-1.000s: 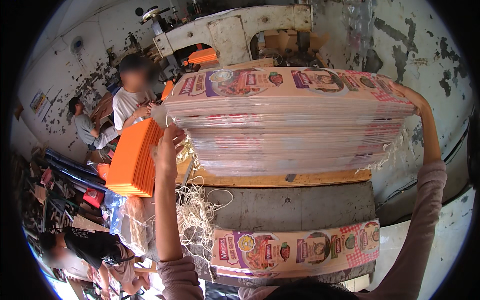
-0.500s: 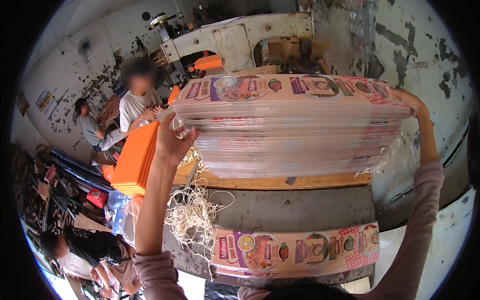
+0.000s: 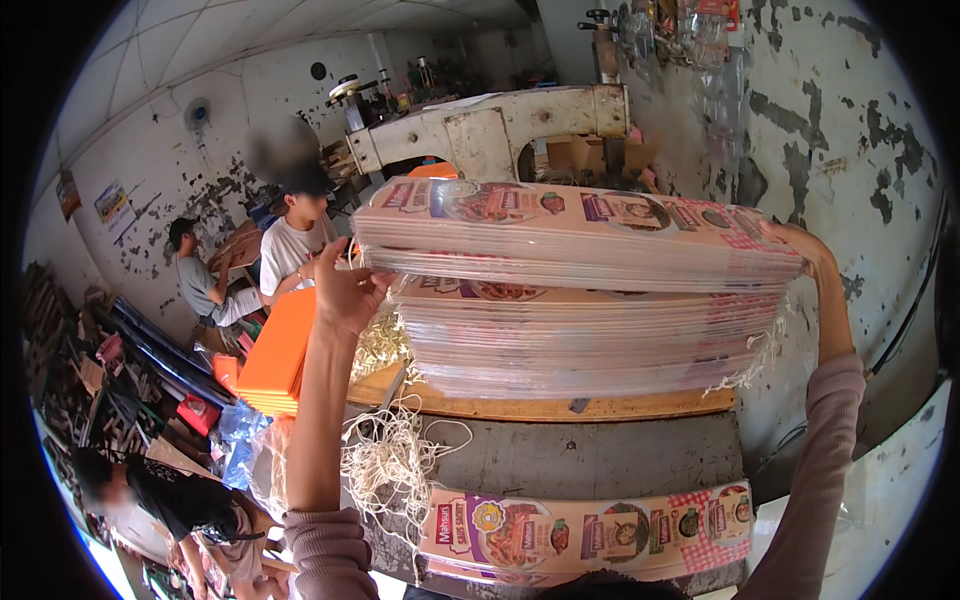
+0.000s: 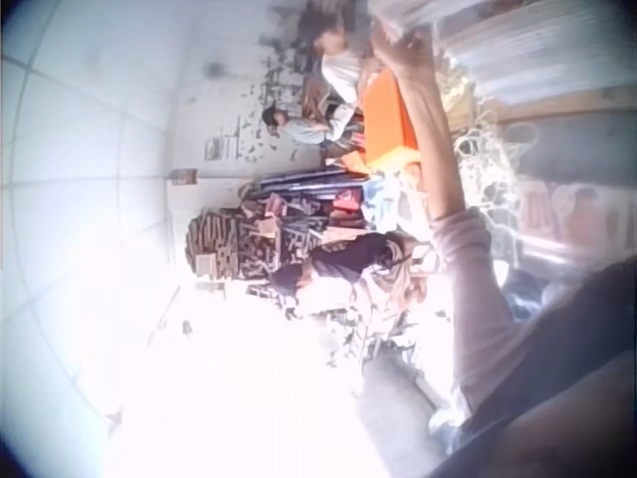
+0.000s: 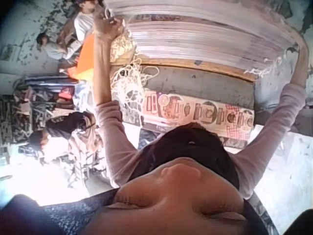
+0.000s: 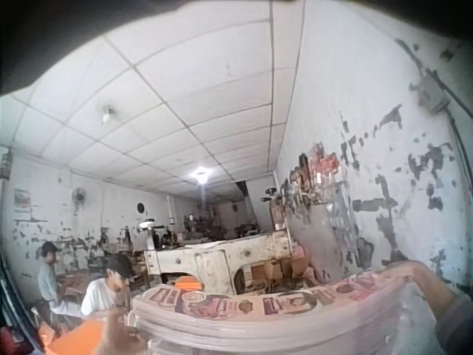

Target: The person organizes printed packaging strips by picking up bundles, flipping and aligning them by hand, and restacking them on the table.

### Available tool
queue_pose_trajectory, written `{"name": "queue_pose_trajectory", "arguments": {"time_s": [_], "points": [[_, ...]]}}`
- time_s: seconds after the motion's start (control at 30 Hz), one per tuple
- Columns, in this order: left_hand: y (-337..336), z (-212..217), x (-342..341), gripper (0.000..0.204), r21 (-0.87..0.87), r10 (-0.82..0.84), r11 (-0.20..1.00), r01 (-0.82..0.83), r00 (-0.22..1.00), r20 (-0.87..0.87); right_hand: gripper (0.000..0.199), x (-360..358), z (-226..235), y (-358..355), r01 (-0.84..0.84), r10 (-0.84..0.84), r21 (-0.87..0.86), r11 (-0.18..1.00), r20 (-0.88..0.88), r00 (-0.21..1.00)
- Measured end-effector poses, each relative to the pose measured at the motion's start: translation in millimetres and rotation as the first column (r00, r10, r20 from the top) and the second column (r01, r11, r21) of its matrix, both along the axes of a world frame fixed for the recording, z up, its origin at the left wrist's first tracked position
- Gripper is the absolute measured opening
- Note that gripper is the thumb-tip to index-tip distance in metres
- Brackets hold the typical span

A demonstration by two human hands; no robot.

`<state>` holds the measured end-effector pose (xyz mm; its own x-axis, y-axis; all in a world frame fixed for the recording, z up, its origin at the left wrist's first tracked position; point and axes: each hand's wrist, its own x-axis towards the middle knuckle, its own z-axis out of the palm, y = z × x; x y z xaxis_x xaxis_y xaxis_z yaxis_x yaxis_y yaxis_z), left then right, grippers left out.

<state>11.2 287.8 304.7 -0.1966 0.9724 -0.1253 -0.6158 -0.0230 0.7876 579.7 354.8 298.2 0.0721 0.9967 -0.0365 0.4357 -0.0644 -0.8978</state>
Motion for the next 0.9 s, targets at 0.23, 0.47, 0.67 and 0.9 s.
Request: {"name": "queue_pose_trajectory", "arguments": {"time_s": [0.23,0.47,0.67,0.9], "points": [[10,4,-16,0.073,-0.026,-0.096,0.995,0.096,0.995,-0.026,0.054,4,-5,5,-0.066,0.069,0.025,0.998,-0.151,0.986],[11,-6,-14,0.074,-0.053,-0.058,0.997,0.048,0.976,-0.209,0.056,8,-4,5,-0.110,0.105,-0.021,0.994,-0.161,0.981],[18,-17,-29,0.073,-0.131,-0.164,0.982,0.139,0.963,-0.212,0.068,3,-1,5,-0.085,0.085,-0.077,0.993,-0.005,0.996],[19,-22,-18,0.081,-0.196,-0.140,0.976,0.092,0.959,-0.245,0.072,-1,0,3,-0.050,0.053,-0.064,0.997,0.047,0.997]]}}
